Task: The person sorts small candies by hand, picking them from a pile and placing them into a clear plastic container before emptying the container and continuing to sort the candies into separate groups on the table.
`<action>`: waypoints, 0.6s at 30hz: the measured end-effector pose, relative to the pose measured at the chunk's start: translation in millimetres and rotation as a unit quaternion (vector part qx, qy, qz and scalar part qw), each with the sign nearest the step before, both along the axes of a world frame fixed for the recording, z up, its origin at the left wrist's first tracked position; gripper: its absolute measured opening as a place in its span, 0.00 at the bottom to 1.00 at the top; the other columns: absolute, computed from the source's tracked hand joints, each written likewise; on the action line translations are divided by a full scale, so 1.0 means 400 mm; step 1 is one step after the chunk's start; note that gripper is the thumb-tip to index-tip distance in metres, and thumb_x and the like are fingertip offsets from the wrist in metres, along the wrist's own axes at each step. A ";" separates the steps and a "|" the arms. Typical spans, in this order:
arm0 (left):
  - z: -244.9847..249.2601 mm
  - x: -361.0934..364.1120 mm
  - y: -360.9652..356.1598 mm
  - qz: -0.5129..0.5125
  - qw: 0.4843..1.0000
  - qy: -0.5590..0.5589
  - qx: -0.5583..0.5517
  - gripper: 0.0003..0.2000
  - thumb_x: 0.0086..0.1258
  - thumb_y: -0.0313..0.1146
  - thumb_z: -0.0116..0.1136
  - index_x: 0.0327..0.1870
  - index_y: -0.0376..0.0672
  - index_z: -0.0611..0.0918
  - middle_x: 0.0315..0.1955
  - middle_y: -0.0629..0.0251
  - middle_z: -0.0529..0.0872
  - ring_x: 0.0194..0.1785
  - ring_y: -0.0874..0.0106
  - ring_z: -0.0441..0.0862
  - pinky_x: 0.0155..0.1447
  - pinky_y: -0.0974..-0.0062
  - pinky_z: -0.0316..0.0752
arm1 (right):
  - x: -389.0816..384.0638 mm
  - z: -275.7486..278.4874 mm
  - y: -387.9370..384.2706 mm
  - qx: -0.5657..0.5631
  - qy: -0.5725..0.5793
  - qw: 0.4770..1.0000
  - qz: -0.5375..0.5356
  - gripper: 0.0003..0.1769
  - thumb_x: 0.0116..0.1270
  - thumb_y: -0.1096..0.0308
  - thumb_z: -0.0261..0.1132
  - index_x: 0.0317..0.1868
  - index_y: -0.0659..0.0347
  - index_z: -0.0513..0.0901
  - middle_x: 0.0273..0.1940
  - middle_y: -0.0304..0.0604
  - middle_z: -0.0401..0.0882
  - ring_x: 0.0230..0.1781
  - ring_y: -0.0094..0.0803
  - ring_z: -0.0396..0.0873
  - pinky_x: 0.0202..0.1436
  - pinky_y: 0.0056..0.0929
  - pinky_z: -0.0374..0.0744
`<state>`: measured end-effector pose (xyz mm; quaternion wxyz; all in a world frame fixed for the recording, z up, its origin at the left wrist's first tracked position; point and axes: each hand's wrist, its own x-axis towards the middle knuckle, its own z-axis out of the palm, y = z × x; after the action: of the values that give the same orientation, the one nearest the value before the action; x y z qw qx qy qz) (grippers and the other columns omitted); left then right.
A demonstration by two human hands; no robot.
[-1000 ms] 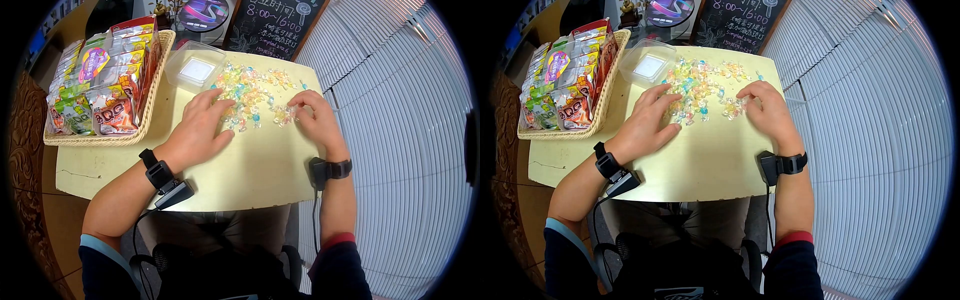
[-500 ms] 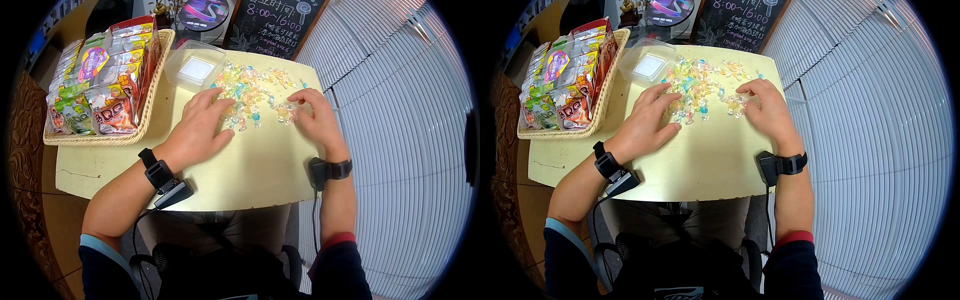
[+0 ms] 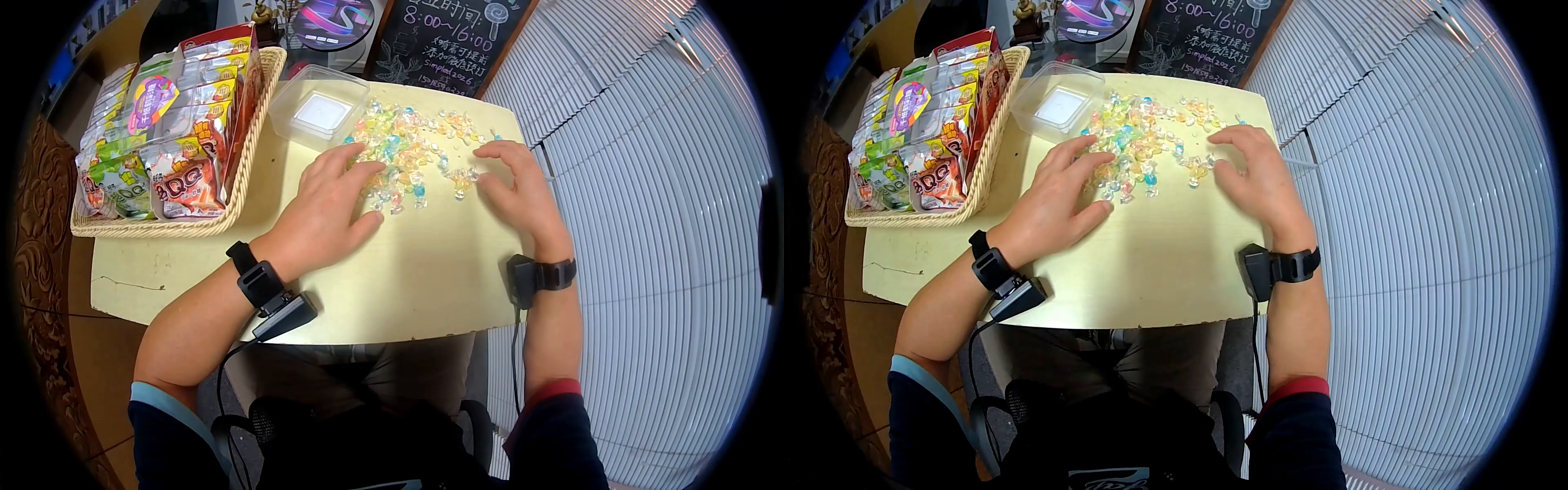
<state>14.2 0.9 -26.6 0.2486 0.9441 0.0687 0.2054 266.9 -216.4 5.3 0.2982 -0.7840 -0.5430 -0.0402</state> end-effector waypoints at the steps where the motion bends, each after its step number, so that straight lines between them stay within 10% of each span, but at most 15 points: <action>1: 0.000 0.001 0.000 0.000 1.000 0.000 0.000 0.30 0.72 0.37 0.69 0.74 0.41 0.78 0.77 0.41 0.69 0.82 0.42 0.64 0.85 0.50 0.62 | -0.012 0.003 0.005 0.000 0.000 1.000 0.000 0.22 0.66 0.68 0.77 0.60 0.61 0.87 0.60 0.48 0.85 0.64 0.46 0.82 0.72 0.41 0.79; 18: -0.001 0.000 0.000 -0.002 1.000 0.002 -0.003 0.30 0.72 0.37 0.69 0.74 0.40 0.78 0.78 0.41 0.69 0.83 0.42 0.64 0.85 0.50 0.61 | -0.031 -0.006 0.020 -0.020 0.006 1.000 -0.008 0.18 0.65 0.71 0.72 0.55 0.65 0.89 0.53 0.53 0.89 0.62 0.51 0.81 0.70 0.45 0.79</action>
<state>14.1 0.9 -26.9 0.2518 0.9438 0.0678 0.2031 254.7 -208.4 2.8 0.2851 -0.7943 -0.5358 -0.0269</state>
